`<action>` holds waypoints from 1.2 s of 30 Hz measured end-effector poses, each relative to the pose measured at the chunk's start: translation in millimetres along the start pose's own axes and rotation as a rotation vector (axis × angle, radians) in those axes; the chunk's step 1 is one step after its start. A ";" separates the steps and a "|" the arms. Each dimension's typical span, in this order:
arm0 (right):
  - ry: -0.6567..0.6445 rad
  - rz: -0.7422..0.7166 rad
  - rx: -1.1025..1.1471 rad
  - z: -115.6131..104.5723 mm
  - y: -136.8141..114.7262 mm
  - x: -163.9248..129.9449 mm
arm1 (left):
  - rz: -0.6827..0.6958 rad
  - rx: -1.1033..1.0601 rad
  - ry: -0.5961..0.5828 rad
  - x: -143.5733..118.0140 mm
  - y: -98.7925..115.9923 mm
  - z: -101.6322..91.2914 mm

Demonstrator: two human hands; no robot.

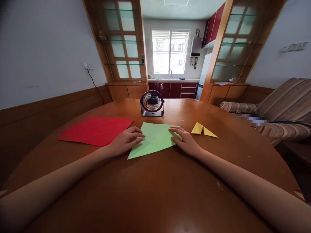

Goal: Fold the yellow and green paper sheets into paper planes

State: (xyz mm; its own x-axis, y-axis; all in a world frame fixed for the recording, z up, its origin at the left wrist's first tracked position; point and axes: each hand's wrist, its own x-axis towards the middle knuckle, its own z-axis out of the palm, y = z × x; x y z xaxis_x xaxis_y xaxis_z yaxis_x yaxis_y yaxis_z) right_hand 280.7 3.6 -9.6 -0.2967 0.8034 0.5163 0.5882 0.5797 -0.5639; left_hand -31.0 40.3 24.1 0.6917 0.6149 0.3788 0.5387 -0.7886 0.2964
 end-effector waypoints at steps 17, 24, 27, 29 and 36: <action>0.065 0.237 0.486 -7.3 -1.1 1.9 | -0.246 -0.211 0.257 1.1 -15.8 11.5; -0.145 0.151 0.543 -7.2 -7.4 0.5 | -0.227 0.167 0.176 0.3 -20.2 9.9; -0.184 0.128 0.423 -5.0 -13.4 -0.9 | -0.174 0.328 0.135 -1.0 -18.8 11.9; -0.193 0.092 0.327 -3.7 -15.6 -2.4 | -0.124 0.412 0.116 -2.1 -16.7 12.3; -0.242 -0.135 0.012 -4.1 -21.0 -2.1 | -0.017 0.553 0.042 -3.7 -2.8 7.0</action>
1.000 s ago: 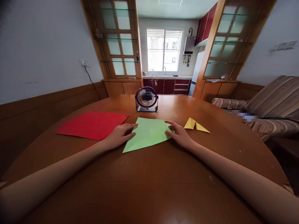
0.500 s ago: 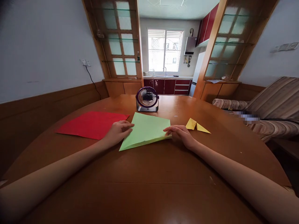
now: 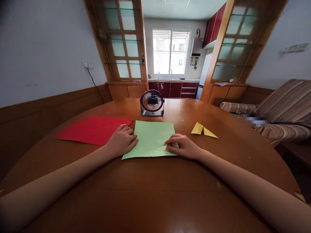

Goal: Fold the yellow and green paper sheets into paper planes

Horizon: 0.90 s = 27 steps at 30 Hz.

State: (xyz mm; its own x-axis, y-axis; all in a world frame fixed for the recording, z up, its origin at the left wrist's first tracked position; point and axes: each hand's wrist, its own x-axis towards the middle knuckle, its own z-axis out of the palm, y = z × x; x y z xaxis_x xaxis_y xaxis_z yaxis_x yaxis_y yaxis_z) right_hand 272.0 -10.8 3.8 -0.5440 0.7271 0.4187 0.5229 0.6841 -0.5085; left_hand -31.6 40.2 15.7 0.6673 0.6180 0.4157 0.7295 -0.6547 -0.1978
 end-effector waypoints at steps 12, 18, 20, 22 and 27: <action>-0.280 -0.059 -0.165 -14.9 -4.7 3.6 | 0.078 0.017 -0.021 1.2 8.0 -10.2; -0.441 -0.068 0.005 -26.7 3.0 12.0 | -0.013 -0.251 -0.130 -0.5 3.0 2.4; -0.433 -0.077 0.009 -28.1 4.4 17.4 | -0.030 -0.283 -0.212 -1.3 2.4 4.3; -0.410 -0.089 -0.045 -27.9 3.7 23.8 | -0.051 -0.295 -0.260 -2.1 2.7 4.3; -0.320 -0.076 -0.340 -18.0 -1.1 39.0 | 0.002 -0.173 -0.190 -2.5 9.2 -1.8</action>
State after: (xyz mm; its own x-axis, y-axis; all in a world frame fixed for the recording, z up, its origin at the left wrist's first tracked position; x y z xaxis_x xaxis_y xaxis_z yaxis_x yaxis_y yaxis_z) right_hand 262.0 17.9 34.2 -0.7359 0.6566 0.1653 0.6302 0.7535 -0.1874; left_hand -26.9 31.8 14.5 0.6966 0.6767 0.2384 0.7028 -0.7105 -0.0369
